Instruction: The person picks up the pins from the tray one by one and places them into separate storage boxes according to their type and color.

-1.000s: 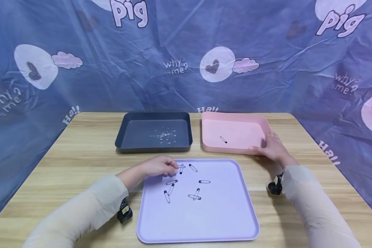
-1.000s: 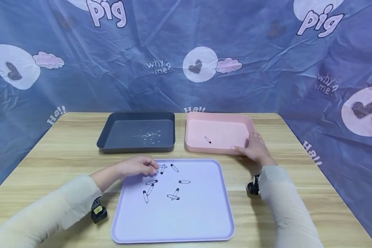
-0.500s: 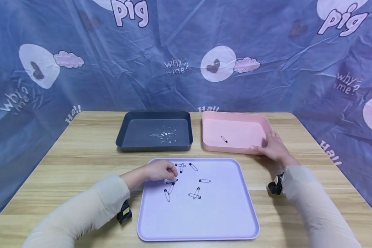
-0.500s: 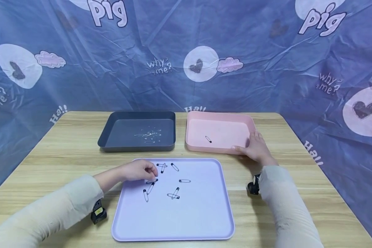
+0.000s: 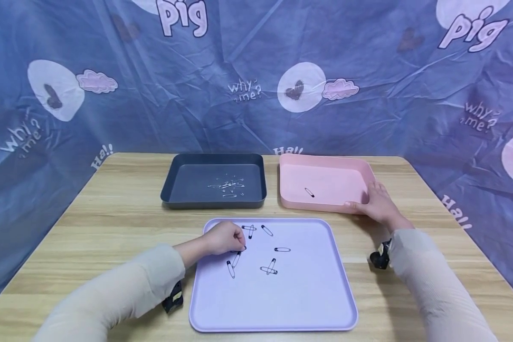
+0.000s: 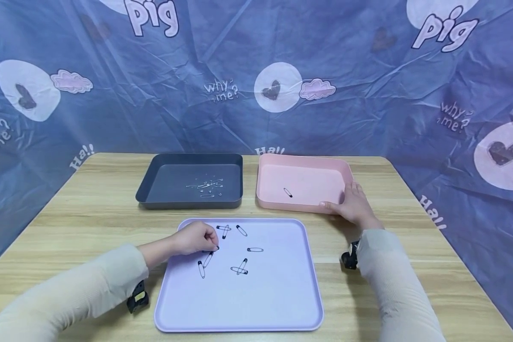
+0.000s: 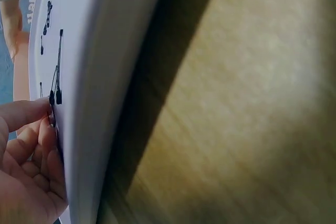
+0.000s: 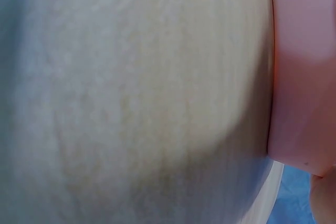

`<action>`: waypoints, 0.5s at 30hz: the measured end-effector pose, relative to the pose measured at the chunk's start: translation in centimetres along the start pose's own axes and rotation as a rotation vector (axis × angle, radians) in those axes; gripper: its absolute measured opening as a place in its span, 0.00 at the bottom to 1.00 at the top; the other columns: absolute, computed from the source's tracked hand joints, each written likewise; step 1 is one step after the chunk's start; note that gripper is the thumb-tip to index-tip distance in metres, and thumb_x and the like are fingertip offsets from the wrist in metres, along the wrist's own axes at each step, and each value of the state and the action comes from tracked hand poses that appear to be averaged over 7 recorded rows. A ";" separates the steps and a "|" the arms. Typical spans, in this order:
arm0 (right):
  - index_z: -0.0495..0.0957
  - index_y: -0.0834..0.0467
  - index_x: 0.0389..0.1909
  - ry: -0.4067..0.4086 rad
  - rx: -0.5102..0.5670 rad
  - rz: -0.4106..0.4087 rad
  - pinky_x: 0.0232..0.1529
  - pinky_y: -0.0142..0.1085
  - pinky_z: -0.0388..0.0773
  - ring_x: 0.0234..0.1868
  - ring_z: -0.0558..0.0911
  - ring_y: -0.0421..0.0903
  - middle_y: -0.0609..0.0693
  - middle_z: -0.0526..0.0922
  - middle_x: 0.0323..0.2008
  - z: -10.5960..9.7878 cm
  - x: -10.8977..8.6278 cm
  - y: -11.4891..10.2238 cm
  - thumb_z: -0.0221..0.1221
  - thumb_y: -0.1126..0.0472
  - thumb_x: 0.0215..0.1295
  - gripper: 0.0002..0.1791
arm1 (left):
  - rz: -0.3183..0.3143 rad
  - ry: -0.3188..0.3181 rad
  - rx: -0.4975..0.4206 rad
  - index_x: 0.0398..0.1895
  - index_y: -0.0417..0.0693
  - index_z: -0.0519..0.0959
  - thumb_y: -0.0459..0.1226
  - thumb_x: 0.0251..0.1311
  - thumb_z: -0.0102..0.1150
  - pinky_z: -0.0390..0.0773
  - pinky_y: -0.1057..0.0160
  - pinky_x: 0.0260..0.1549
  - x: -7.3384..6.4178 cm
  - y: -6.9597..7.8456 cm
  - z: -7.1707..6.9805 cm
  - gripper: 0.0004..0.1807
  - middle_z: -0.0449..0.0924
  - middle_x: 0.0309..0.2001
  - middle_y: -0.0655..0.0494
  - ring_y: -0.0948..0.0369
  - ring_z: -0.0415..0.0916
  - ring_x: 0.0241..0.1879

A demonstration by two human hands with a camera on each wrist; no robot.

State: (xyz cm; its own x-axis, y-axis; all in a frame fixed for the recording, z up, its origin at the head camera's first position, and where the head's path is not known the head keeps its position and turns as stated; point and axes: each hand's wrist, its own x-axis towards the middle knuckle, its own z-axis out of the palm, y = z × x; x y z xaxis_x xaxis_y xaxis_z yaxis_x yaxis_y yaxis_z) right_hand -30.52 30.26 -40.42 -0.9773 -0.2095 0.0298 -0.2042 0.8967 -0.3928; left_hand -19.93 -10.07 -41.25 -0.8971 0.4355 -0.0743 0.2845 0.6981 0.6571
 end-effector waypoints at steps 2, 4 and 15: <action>0.32 0.77 0.60 0.003 0.000 -0.001 0.56 0.57 0.34 0.60 0.35 0.69 0.76 0.32 0.59 -0.1 -0.1 0.1 0.53 0.36 0.49 0.60 | -0.005 -0.007 0.016 0.15 0.46 0.77 0.31 0.41 0.61 0.67 0.70 0.21 0.0 0.2 0.0 0.04 0.71 0.14 0.63 0.67 0.66 0.18; 0.32 0.77 0.60 0.002 0.006 0.002 0.56 0.57 0.34 0.60 0.34 0.68 0.76 0.32 0.59 -0.2 -0.2 0.1 0.53 0.35 0.48 0.61 | -0.021 -0.024 0.008 0.15 0.46 0.77 0.31 0.43 0.61 0.66 0.70 0.21 0.0 0.3 -0.1 0.05 0.70 0.14 0.63 0.67 0.66 0.19; 0.32 0.78 0.59 -0.017 0.013 0.001 0.57 0.55 0.32 0.60 0.34 0.68 0.77 0.32 0.58 -0.4 -0.8 0.1 0.53 0.35 0.49 0.61 | -0.167 -0.066 -0.335 0.21 0.40 0.76 0.31 0.48 0.57 0.73 0.66 0.25 0.4 -0.2 -0.9 0.04 0.74 0.20 0.54 0.62 0.71 0.23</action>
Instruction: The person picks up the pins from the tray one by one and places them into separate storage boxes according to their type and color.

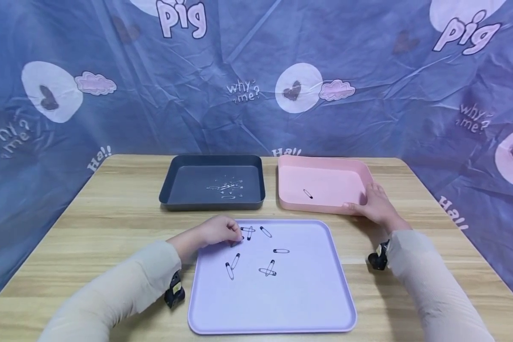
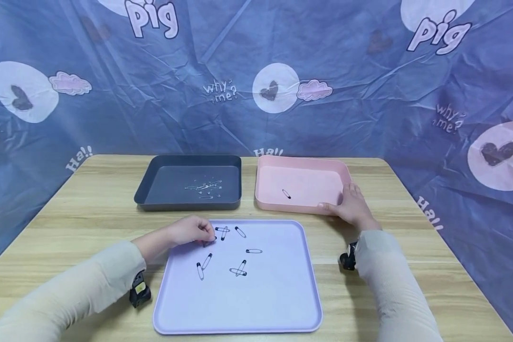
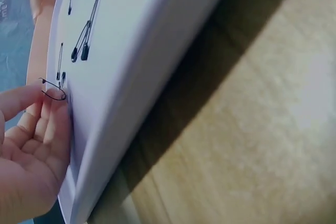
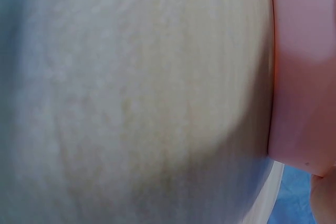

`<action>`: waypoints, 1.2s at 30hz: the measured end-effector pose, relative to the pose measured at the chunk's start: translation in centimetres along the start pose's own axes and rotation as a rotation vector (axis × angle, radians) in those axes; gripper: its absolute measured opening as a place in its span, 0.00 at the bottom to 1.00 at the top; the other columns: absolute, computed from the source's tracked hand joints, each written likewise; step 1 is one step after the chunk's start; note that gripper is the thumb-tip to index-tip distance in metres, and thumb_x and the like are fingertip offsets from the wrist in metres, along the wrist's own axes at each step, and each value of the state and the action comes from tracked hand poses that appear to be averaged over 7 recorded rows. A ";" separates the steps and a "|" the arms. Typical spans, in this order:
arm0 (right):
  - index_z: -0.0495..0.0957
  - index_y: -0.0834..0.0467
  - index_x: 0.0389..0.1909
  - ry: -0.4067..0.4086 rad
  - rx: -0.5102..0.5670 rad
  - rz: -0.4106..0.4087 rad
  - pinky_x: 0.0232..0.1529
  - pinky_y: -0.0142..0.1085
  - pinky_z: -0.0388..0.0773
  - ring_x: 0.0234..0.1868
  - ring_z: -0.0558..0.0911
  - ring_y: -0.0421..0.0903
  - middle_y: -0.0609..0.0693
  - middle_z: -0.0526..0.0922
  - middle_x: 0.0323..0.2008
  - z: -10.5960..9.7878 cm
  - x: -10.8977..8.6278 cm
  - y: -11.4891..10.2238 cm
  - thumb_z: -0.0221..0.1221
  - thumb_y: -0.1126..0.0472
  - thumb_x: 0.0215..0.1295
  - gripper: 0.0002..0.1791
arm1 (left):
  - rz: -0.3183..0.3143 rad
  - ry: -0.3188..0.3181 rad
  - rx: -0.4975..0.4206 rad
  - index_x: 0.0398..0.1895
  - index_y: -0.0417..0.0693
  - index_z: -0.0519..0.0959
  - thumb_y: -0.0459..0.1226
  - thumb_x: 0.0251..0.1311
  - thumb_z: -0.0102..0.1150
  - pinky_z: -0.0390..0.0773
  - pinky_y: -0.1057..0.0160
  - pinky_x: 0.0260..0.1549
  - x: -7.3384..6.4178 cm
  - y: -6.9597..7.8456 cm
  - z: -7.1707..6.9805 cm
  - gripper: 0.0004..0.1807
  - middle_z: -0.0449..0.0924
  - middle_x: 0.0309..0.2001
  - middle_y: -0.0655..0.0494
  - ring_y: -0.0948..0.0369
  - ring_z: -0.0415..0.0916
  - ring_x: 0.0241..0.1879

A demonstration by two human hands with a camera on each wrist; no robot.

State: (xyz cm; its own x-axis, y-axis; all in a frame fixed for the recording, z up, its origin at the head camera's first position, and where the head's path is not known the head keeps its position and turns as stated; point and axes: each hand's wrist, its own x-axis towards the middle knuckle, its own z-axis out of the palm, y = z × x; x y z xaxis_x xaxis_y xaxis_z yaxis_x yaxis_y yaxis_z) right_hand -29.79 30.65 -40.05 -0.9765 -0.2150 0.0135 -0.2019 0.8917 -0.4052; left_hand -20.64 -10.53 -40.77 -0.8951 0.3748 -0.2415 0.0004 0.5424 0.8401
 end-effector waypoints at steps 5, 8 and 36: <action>0.33 0.78 0.59 -0.005 0.000 0.014 0.57 0.55 0.32 0.60 0.34 0.68 0.76 0.32 0.59 0.0 0.0 -0.2 0.52 0.35 0.49 0.60 | -0.022 -0.029 -0.173 0.26 0.35 0.76 0.29 0.51 0.53 0.76 0.63 0.27 0.5 0.1 -0.1 0.03 0.77 0.24 0.49 0.60 0.75 0.24; 0.33 0.78 0.59 -0.003 -0.001 0.010 0.57 0.55 0.33 0.60 0.34 0.68 0.76 0.32 0.59 0.0 0.0 -0.2 0.52 0.35 0.49 0.60 | -0.026 -0.038 -0.267 0.27 0.33 0.75 0.28 0.52 0.52 0.77 0.62 0.27 0.7 0.3 -0.2 0.04 0.78 0.25 0.46 0.59 0.76 0.23; 0.35 0.77 0.60 0.024 -0.017 0.015 0.57 0.55 0.35 0.60 0.36 0.67 0.75 0.33 0.60 0.1 0.1 0.1 0.53 0.34 0.47 0.61 | -0.064 0.017 -0.584 0.43 0.32 0.73 0.27 0.54 0.50 0.77 0.65 0.29 5.7 4.1 1.3 0.12 0.77 0.37 0.40 0.60 0.77 0.25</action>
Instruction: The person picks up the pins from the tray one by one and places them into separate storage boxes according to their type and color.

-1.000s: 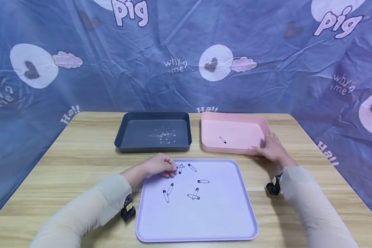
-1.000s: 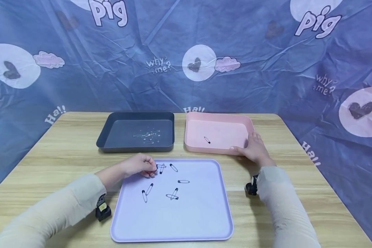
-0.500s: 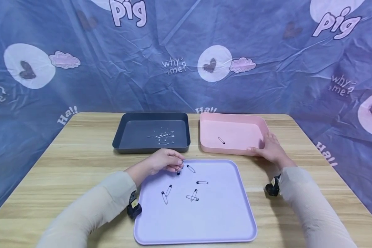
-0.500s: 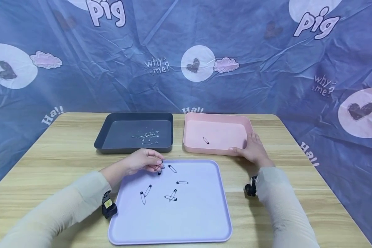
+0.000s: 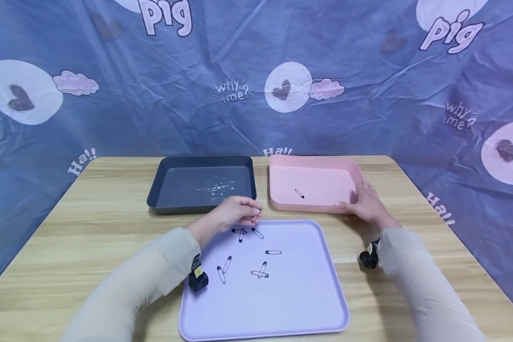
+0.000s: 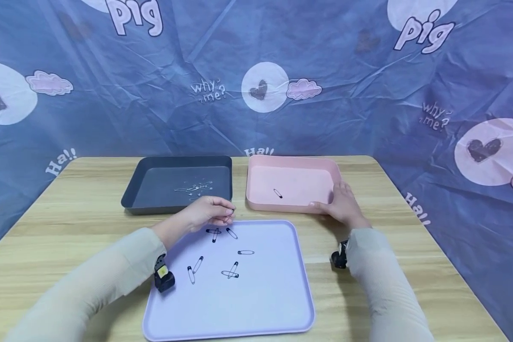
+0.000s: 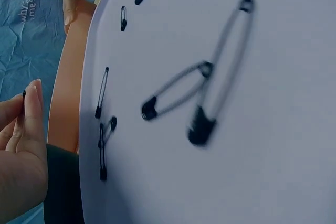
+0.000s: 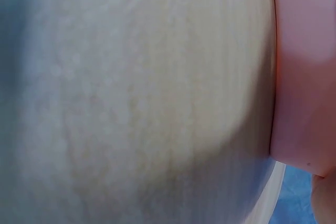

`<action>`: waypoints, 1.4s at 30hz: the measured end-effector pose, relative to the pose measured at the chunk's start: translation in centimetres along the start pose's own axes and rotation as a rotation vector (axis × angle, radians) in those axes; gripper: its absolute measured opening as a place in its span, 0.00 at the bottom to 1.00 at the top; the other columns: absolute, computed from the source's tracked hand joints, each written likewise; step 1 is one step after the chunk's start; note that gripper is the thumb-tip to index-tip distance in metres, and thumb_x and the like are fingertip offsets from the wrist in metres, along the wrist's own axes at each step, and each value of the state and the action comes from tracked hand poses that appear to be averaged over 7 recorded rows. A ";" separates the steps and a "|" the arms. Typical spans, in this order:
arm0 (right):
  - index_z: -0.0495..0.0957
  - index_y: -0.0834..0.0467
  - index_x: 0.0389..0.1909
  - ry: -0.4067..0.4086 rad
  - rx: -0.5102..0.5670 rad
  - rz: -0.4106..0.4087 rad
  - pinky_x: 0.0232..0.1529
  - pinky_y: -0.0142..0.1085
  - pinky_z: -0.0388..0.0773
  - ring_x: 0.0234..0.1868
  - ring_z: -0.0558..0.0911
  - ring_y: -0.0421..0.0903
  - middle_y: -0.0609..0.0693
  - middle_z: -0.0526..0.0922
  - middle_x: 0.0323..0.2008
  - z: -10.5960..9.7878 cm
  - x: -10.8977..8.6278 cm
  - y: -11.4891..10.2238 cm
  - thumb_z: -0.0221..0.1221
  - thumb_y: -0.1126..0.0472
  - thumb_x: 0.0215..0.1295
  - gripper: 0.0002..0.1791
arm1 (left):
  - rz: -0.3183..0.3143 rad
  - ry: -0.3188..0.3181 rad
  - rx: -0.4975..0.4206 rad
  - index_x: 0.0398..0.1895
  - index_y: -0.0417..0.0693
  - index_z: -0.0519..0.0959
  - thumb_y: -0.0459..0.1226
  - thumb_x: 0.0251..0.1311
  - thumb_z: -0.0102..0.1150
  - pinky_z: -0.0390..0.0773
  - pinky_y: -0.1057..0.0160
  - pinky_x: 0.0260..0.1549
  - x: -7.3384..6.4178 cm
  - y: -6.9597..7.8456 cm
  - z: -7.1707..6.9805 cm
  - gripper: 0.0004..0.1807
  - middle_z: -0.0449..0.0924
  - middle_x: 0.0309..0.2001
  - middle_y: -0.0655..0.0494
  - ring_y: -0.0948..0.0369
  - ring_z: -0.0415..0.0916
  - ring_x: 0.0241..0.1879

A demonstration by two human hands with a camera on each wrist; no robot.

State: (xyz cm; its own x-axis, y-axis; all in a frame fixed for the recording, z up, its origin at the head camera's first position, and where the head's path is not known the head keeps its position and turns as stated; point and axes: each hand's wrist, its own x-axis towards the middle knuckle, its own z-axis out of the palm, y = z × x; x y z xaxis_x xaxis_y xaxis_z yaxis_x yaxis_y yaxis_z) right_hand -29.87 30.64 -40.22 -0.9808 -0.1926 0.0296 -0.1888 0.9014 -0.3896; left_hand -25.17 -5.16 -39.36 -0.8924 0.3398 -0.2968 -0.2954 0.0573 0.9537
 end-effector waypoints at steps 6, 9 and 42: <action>0.34 0.76 0.61 0.009 0.005 0.010 0.57 0.56 0.36 0.61 0.36 0.67 0.74 0.33 0.60 -0.2 0.3 -0.1 0.54 0.34 0.46 0.62 | 0.019 -0.016 -0.018 0.43 0.33 0.74 0.27 0.54 0.50 0.76 0.64 0.32 1.4 1.0 1.1 0.12 0.77 0.37 0.42 0.57 0.78 0.30; 0.33 0.75 0.61 0.019 0.005 0.005 0.57 0.55 0.35 0.61 0.36 0.67 0.75 0.34 0.60 -0.2 0.4 -0.1 0.54 0.34 0.46 0.62 | 0.040 -0.033 -0.040 0.41 0.33 0.74 0.26 0.54 0.50 0.76 0.63 0.34 2.0 1.4 1.6 0.11 0.78 0.35 0.43 0.56 0.78 0.31; 0.36 0.76 0.61 0.024 0.014 0.001 0.57 0.55 0.37 0.60 0.38 0.67 0.75 0.37 0.60 -0.1 -0.1 -0.3 0.56 0.36 0.46 0.61 | 0.070 0.060 -0.228 0.50 0.24 0.65 0.20 0.54 0.45 0.73 0.63 0.40 7.9 4.3 6.4 0.18 0.74 0.38 0.37 0.49 0.74 0.42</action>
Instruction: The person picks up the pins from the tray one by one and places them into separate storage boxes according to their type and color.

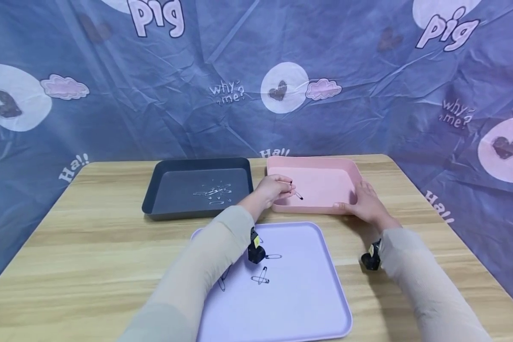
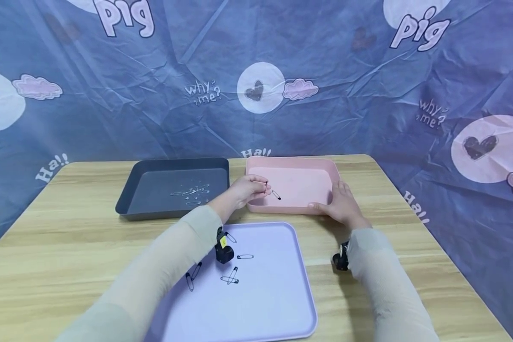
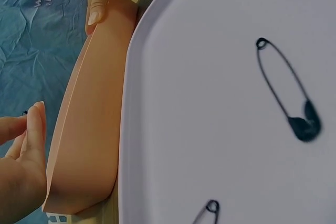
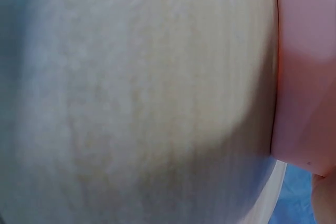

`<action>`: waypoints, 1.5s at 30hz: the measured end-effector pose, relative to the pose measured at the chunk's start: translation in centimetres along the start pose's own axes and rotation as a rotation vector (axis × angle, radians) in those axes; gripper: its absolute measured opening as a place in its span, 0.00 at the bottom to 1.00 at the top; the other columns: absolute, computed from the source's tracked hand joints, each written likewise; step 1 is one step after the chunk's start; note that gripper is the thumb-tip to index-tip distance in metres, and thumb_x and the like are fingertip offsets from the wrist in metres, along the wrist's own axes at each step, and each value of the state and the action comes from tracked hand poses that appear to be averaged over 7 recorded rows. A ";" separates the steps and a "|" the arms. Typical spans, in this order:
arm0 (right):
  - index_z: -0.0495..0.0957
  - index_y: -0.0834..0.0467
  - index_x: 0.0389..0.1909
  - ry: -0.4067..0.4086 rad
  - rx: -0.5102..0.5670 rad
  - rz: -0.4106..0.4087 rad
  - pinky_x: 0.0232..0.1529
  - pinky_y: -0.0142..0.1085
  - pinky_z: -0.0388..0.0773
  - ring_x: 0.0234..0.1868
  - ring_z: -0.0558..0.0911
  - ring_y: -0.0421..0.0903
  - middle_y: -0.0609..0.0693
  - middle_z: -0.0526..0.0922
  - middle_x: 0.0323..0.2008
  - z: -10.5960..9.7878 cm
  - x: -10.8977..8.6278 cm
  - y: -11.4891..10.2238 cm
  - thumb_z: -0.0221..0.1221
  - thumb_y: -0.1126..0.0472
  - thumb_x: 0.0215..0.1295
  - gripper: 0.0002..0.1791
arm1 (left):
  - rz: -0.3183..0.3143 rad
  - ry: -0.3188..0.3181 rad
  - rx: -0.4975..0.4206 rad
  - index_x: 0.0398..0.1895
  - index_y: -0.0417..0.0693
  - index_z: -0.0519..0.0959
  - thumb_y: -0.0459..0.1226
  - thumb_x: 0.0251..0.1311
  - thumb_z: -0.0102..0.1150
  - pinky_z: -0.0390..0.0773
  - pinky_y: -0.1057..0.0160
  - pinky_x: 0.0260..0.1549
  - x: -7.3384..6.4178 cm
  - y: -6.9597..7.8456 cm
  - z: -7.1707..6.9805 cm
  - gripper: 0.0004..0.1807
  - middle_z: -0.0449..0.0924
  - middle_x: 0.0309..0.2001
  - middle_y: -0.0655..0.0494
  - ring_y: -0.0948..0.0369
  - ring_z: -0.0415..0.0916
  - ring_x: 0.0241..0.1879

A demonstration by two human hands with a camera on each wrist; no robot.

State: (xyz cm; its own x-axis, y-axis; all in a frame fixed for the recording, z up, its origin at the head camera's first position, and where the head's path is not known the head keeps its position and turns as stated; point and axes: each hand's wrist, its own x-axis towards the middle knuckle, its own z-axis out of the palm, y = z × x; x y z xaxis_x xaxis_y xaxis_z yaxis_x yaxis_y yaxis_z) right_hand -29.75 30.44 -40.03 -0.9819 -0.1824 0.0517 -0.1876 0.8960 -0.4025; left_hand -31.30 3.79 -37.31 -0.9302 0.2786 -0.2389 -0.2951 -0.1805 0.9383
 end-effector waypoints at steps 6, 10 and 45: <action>0.34 0.75 0.61 -0.016 -0.010 0.008 0.57 0.56 0.36 0.60 0.37 0.68 0.75 0.35 0.60 0.0 0.0 -0.4 0.55 0.35 0.47 0.61 | 0.000 0.041 -0.023 0.48 0.27 0.67 0.19 0.52 0.47 0.73 0.63 0.39 2.0 -0.8 0.4 0.17 0.73 0.41 0.36 0.48 0.73 0.43; 0.34 0.75 0.61 -0.009 -0.005 0.013 0.57 0.56 0.36 0.61 0.37 0.67 0.75 0.35 0.60 -0.1 0.0 -0.4 0.55 0.35 0.46 0.61 | 0.046 0.022 -0.055 0.37 0.32 0.73 0.20 0.46 0.55 0.77 0.63 0.30 11.0 -6.1 -0.8 0.12 0.77 0.31 0.40 0.53 0.78 0.31; 0.35 0.76 0.61 0.012 -0.010 0.019 0.57 0.55 0.35 0.60 0.37 0.68 0.75 0.36 0.60 0.5 0.5 -0.7 0.55 0.36 0.47 0.59 | -0.002 0.127 0.103 0.32 0.37 0.76 0.25 0.45 0.55 0.76 0.67 0.26 17.1 -8.5 0.4 0.08 0.76 0.30 0.49 0.59 0.77 0.28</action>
State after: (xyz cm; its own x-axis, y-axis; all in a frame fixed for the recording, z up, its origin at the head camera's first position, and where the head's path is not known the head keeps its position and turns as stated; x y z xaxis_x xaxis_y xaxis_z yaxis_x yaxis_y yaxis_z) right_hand -30.15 29.49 -40.18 -0.9855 -0.1606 0.0551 -0.1692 0.9033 -0.3941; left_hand -44.62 10.49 -49.23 -0.9515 0.1567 -0.2646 -0.2794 -0.0807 0.9568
